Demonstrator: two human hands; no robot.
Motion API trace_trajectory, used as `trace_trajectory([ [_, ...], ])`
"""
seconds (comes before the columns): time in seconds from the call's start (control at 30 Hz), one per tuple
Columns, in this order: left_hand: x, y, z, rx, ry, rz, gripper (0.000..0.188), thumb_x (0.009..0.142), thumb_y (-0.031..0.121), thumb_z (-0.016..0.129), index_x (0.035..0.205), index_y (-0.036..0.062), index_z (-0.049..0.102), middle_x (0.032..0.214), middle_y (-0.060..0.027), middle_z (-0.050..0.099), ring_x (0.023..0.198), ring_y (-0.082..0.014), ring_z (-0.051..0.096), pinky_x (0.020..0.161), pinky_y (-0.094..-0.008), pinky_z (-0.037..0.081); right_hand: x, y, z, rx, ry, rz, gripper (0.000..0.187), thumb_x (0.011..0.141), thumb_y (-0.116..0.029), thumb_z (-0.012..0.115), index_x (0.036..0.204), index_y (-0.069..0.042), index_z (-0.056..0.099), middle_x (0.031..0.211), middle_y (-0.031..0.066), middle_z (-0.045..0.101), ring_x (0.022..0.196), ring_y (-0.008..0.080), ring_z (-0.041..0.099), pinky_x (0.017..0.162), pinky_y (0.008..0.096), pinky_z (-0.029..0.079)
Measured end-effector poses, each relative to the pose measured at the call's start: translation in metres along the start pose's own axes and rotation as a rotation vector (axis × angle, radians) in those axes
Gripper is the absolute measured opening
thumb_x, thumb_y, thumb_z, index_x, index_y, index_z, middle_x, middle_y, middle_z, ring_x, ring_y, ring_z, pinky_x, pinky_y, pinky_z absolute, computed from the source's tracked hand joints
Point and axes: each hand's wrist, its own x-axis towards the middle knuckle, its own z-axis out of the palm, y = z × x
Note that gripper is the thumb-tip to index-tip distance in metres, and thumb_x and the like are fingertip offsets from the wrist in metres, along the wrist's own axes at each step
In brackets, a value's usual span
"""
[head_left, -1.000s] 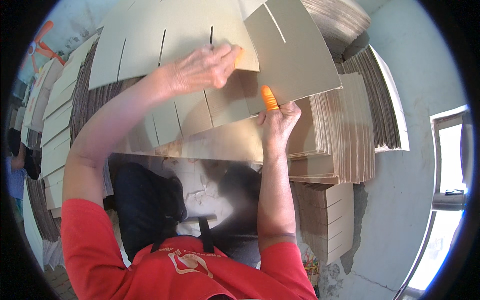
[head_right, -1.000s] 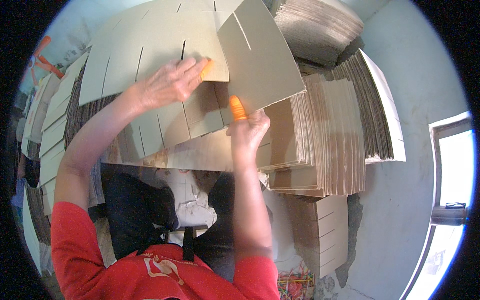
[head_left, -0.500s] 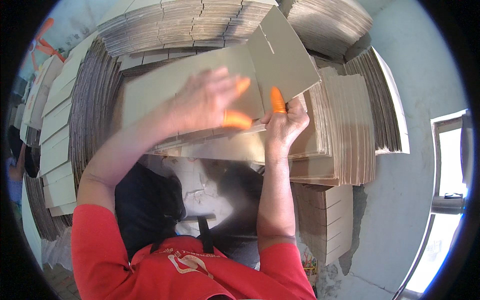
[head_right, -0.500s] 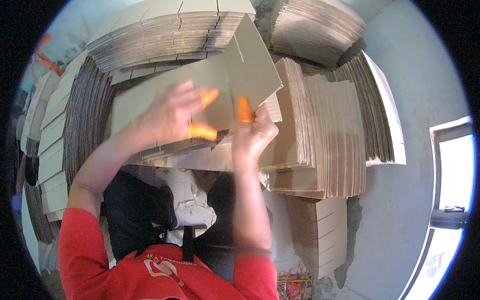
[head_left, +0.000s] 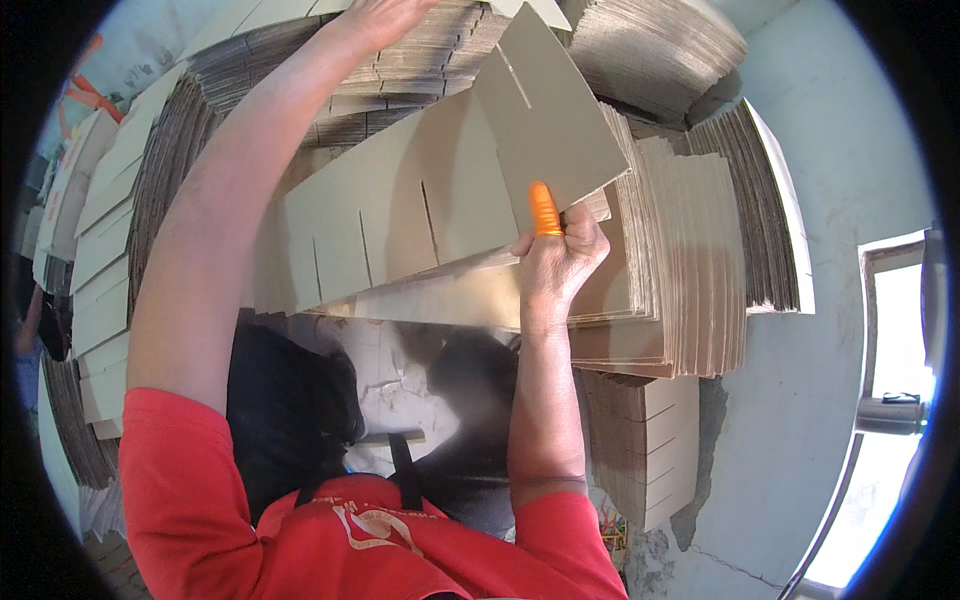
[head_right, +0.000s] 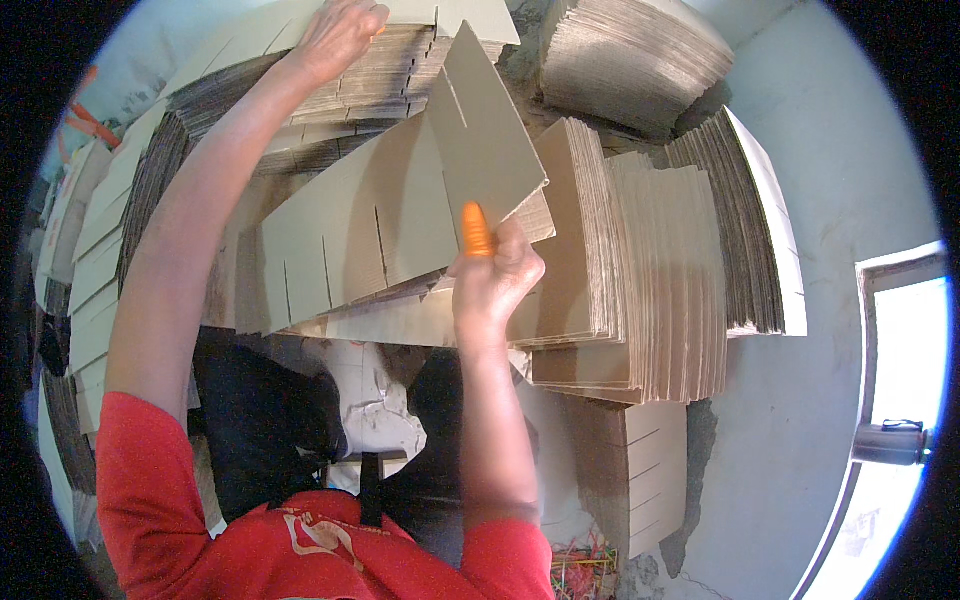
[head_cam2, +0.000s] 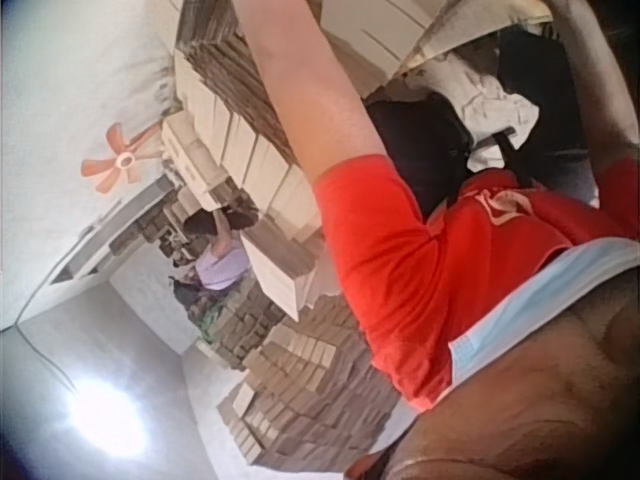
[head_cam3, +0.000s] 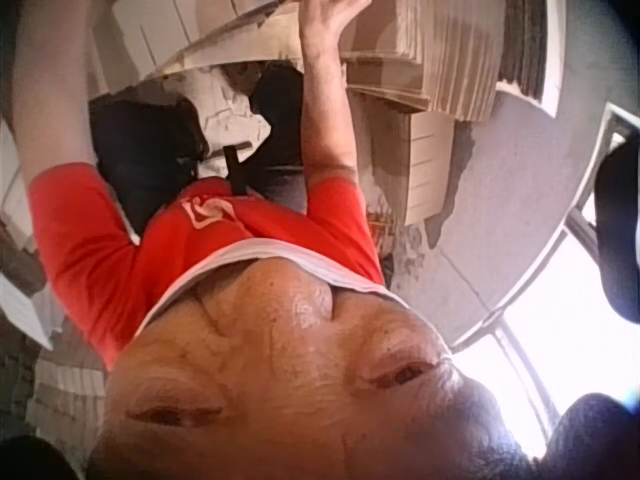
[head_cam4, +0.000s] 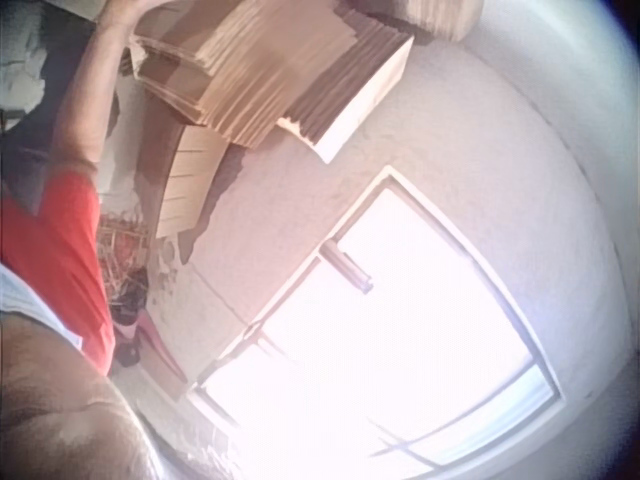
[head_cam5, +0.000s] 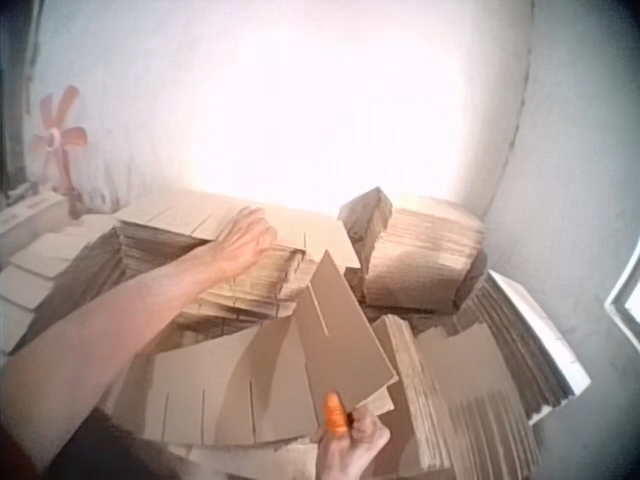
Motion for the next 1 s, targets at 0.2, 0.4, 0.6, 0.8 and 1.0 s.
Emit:
trace_trajectory([
  [0.2, -0.008, 0.004, -0.017, 0.051, 0.284, 0.27, 0.013, 0.081, 0.007, 0.056, 0.091, -0.0005, 0.061, 0.092, -0.0193, 0.056, 0.092, -0.0347, 0.056, 0.081, -0.0461, 0.049, -0.002, -0.008, -0.001, 0.054, 0.044, 0.084, 0.02, 0.071, 0.015, 0.052, 0.08, -0.001, 0.059, 0.06, 0.0037, 0.055, 0.053, 0.0093, 0.05, 0.047, 0.0268, 0.042],
  [0.4, -0.005, 0.051, -0.051, 0.056, -0.098, 0.106, 0.021, 0.083, 0.002, 0.054, 0.103, -0.004, 0.06, 0.098, -0.02, 0.058, 0.093, -0.0327, 0.057, 0.082, -0.0447, 0.05, -0.002, 0.0, -0.002, 0.048, 0.066, 0.01, 0.019, 0.074, 0.017, 0.054, 0.08, -0.001, 0.057, 0.061, 0.0037, 0.052, 0.055, 0.0093, 0.047, 0.05, 0.0245, 0.041],
  [0.6, -0.028, 0.075, -0.054, 0.186, 0.009, 0.237, 0.012, 0.074, 0.0, 0.062, 0.085, -0.0033, 0.062, 0.097, -0.0104, 0.057, 0.097, -0.0219, 0.059, 0.07, -0.0292, 0.06, -0.002, 0.004, -0.001, -0.065, 0.054, -0.05, 0.017, 0.076, 0.015, 0.06, 0.084, 0.001, 0.059, 0.064, 0.0097, 0.057, 0.053, 0.0149, 0.05, 0.052, 0.0266, 0.044],
  [0.8, -0.057, 0.103, -0.076, 0.083, 0.045, 0.256, 0.012, 0.07, -0.002, 0.065, 0.081, -0.0048, 0.065, 0.095, -0.0124, 0.059, 0.093, -0.0204, 0.059, 0.06, -0.0286, 0.06, -0.005, -0.025, 0.008, -0.343, 0.079, -0.235, 0.055, 0.087, 0.002, 0.067, 0.137, -0.004, 0.046, 0.081, 0.0196, 0.068, 0.061, 0.0321, 0.066, 0.057, 0.0359, 0.053],
  [1.0, -0.09, 0.155, -0.136, -0.15, -0.112, 0.184, 0.031, 0.074, -0.001, 0.064, 0.104, -0.0067, 0.064, 0.109, -0.0148, 0.063, 0.098, -0.0242, 0.061, 0.065, -0.0312, 0.06, -0.01, -0.035, 0.005, -0.498, -0.031, -0.312, 0.083, 0.086, 0.001, 0.064, 0.155, -0.007, 0.021, 0.079, 0.0205, 0.068, 0.058, 0.0353, 0.065, 0.051, 0.0411, 0.052],
])
